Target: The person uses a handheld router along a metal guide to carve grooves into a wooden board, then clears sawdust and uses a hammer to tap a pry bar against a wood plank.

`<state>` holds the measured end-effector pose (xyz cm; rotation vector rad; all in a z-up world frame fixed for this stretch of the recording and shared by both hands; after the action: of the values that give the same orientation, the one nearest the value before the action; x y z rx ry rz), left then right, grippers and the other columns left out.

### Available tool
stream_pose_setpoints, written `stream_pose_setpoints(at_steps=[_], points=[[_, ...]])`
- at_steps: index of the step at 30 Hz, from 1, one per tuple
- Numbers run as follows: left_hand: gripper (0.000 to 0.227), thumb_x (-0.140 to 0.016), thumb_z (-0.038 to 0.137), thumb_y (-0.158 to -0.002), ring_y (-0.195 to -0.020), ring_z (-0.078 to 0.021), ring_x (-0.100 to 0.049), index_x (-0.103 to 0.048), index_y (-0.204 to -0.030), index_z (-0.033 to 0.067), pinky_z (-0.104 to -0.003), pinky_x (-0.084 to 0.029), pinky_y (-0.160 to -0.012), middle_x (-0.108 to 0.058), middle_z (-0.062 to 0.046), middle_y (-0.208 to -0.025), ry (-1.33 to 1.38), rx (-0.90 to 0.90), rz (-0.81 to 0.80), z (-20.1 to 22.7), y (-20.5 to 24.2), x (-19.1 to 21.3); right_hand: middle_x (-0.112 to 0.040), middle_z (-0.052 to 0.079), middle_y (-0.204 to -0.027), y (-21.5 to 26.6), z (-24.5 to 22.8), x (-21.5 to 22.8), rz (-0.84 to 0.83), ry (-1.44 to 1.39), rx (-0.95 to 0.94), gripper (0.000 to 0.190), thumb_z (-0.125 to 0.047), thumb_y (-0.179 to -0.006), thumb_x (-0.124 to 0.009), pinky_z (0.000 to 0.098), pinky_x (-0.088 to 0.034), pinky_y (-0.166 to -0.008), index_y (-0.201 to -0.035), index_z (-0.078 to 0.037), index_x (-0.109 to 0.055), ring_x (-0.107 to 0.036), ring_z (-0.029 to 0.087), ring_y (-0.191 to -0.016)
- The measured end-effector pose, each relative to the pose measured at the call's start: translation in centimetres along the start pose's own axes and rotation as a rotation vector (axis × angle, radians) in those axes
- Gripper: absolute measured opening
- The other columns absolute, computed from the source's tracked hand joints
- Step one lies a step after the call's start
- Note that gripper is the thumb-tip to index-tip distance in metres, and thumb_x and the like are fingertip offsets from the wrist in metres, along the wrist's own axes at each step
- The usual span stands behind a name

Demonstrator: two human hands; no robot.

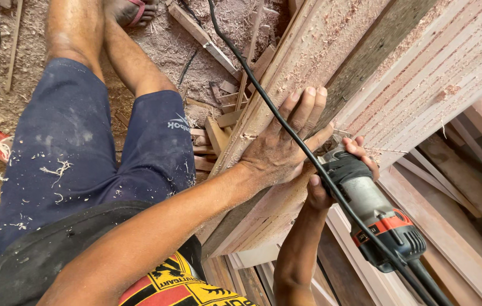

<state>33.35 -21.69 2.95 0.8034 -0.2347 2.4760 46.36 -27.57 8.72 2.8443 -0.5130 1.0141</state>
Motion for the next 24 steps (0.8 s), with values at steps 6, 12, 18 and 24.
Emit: stream_pose_setpoints(at_steps=[6, 12, 18, 24], points=[[0.058, -0.059, 0.039, -0.098, -0.157, -0.0448, -0.02, -0.063, -0.149, 0.0105, -0.055, -0.005, -0.132, -0.029, -0.031, -0.166, 0.015, -0.01, -0.047, 0.2, 0.2, -0.2, -0.063, 0.011, -0.133, -0.1, 0.7, -0.1, -0.035, -0.081, -0.029, 0.085, -0.043, -0.08, -0.09, 0.0453, -0.031, -0.129, -0.142, -0.014, -0.041, -0.061, 0.027, -0.133], [0.064, -0.065, 0.039, -0.092, -0.155, -0.047, -0.02, -0.06, -0.15, 0.0112, -0.056, -0.006, -0.131, -0.027, -0.035, -0.164, 0.049, -0.022, -0.065, 0.2, 0.0, -0.6, -0.063, 0.014, -0.143, -0.9, 0.8, -0.6, -0.142, -0.246, -0.076, 0.091, -0.038, -0.079, -0.093, 0.0441, -0.042, -0.126, -0.147, -0.017, -0.036, -0.059, 0.027, -0.136], [0.069, -0.067, 0.042, -0.099, -0.155, -0.051, -0.022, -0.048, -0.153, 0.0043, -0.059, -0.009, -0.132, -0.025, -0.04, -0.162, 0.04, -0.043, -0.056, 0.7, 0.1, 0.1, -0.064, 0.014, -0.135, -0.8, 0.8, -0.7, -0.132, -0.371, -0.022, 0.084, -0.026, -0.081, -0.093, 0.0464, -0.045, -0.124, -0.148, -0.021, -0.044, -0.06, 0.028, -0.133], [0.076, -0.069, 0.052, -0.098, -0.151, -0.0553, -0.023, -0.047, -0.149, 0.0007, -0.061, -0.012, -0.128, -0.025, -0.043, -0.159, 0.132, -0.041, -0.055, 0.6, -0.1, 0.8, -0.065, 0.02, -0.135, -1.5, 1.8, -0.3, -0.063, -0.465, -0.052, 0.072, -0.025, -0.088, -0.085, 0.0495, -0.043, -0.12, -0.145, -0.017, -0.044, -0.06, 0.032, -0.132]])
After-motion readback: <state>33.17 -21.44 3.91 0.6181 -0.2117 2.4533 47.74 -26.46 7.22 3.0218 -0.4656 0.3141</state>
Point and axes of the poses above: each hand's wrist, its own y-axis away from the middle knuckle, its own x-axis out of the back of the hand, z = x × y, the point moved 10 cm from there along -y, towards the middle knuckle
